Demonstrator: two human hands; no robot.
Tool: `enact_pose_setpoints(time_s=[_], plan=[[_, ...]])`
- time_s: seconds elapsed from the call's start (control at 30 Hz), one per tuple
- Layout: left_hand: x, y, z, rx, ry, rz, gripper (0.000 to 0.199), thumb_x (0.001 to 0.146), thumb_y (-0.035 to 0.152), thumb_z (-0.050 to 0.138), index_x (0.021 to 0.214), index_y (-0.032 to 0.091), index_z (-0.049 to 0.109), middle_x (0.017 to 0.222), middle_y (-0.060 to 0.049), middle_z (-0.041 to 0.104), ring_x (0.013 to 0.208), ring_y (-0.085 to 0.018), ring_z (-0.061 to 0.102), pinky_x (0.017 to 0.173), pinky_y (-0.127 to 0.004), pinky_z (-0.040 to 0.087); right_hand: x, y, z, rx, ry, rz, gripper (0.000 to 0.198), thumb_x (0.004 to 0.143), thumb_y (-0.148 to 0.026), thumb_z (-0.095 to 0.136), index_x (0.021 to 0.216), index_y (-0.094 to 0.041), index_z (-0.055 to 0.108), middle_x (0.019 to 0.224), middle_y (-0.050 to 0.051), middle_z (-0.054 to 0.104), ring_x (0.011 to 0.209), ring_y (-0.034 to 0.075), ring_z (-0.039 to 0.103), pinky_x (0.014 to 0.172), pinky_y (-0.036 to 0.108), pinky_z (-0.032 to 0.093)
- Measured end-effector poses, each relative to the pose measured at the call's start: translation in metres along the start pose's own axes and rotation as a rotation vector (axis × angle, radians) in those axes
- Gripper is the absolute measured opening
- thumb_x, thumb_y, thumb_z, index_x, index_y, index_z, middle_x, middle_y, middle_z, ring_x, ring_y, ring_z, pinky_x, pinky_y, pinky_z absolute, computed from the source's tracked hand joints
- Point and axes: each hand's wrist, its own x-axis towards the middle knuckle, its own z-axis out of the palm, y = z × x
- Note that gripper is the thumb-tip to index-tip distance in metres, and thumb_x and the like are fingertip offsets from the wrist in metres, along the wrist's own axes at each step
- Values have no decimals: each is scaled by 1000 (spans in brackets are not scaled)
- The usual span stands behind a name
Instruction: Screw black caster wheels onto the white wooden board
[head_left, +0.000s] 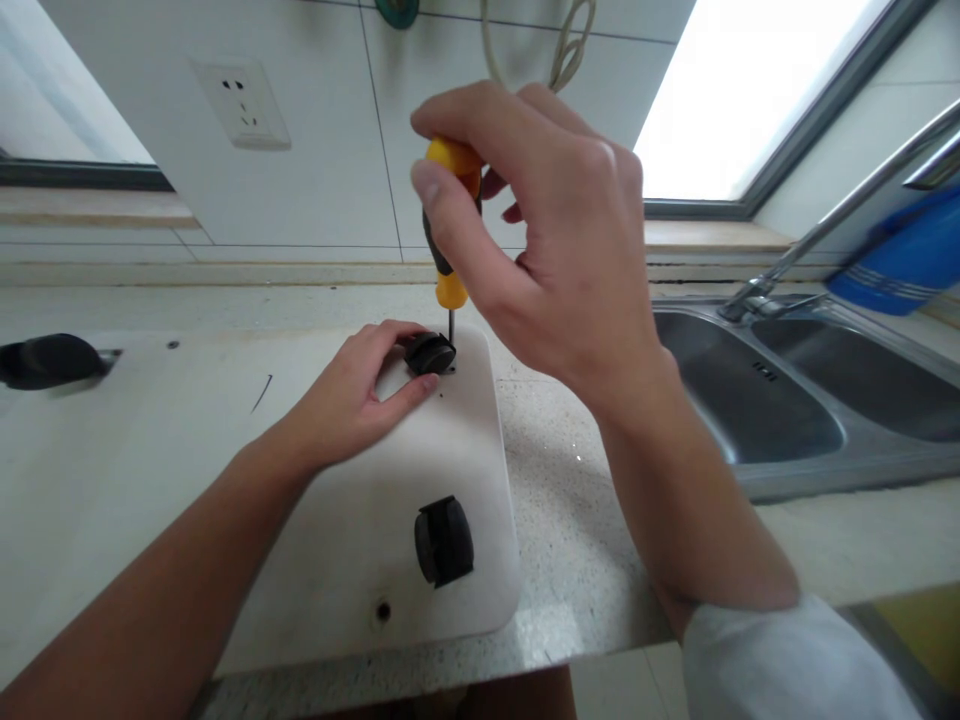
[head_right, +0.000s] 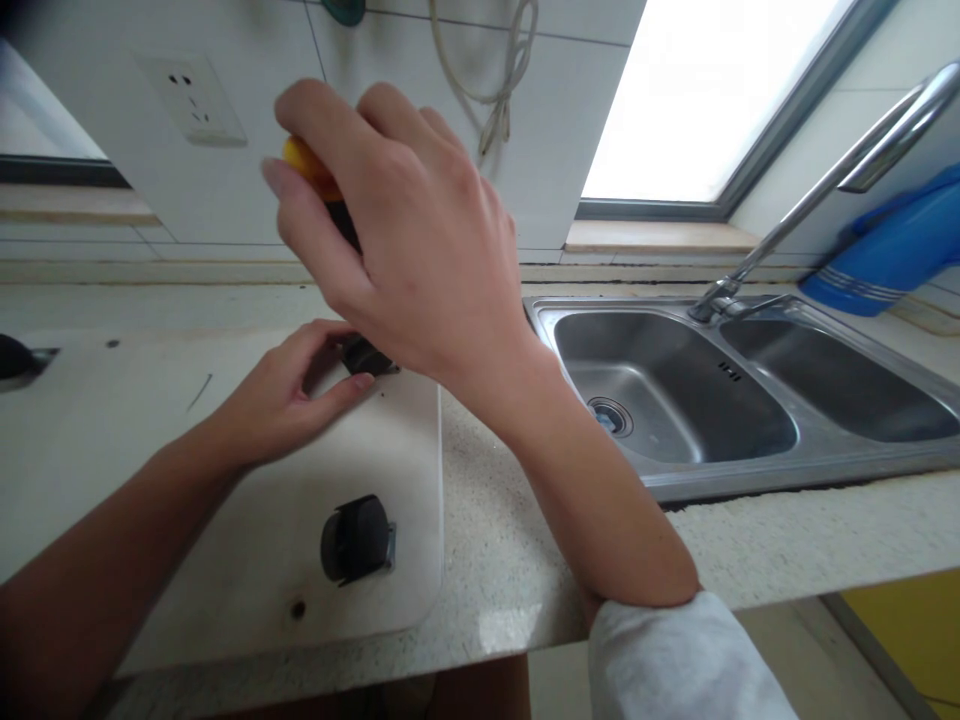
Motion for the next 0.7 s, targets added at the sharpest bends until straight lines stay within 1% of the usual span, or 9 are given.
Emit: enact_pose_setpoints(time_s=[0.07,0.1,0.23,0.27,0.33,0.43,0.57,0.63,0.7], plan=[[0,0,0,4,2,5,48,103,52,78,144,28,66,136,-13,78,124,-37,75,112,-62,60,0,-1,-2,98,-22,-14,40,118,-19,45,146,-18,74,121,5,81,109,20,73,96,34,59],[0,0,0,4,4,2,48,103,51,78,144,28,65,136,-13,78,124,-36,75,112,-62,60,-1,-2,-3,99,-13,-15,40,119,-20,45,146,-18,74,121,5,81,109,20,74,96,34,59],[0,0,1,-2,3,-13,48,103,50,77,144,28,65,137,-13,78,125,-37,75,113,-62,59,-1,-2,-3,-103,68,17,33,119,-43,55,121,-25,83,125,9,80,118,28,73,87,40,59],[0,0,1,-3,3,-7,47,104,50,76,145,28,65,138,-12,78,126,-37,75,114,-63,59,0,-2,-3,-111,65,18,34,118,-45,56,120,-26,84,126,10,80,119,29,73,86,40,59],[0,-1,1,-4,2,16,44,106,48,72,145,30,65,140,-12,78,128,-37,74,115,-64,58,0,-1,-3,-42,11,-1,36,119,-34,53,137,-22,81,126,8,81,117,27,75,89,40,61],[0,-3,2,4,10,28,43,109,45,68,149,30,65,143,-12,77,132,-38,73,119,-64,57,0,0,-3,30,-71,-15,50,117,-19,47,162,-15,68,130,7,80,113,23,75,92,38,60],[0,-3,2,-12,13,-1,47,110,42,65,154,26,62,147,-15,75,134,-38,72,121,-67,56,0,-1,-2,-153,4,-1,40,119,-47,58,140,-23,80,132,10,79,120,28,70,84,39,55],[0,-2,2,-29,12,-18,47,110,41,64,155,26,62,148,-16,75,134,-38,72,121,-67,56,-1,-1,-3,-134,-2,3,37,119,-45,57,139,-24,80,130,8,79,121,26,70,89,38,56],[0,-1,3,-25,16,-22,46,110,41,64,153,26,63,147,-15,75,134,-38,73,120,-66,57,-1,0,-5,-45,-57,-2,40,120,-32,51,152,-24,74,127,5,80,115,22,72,92,36,57]])
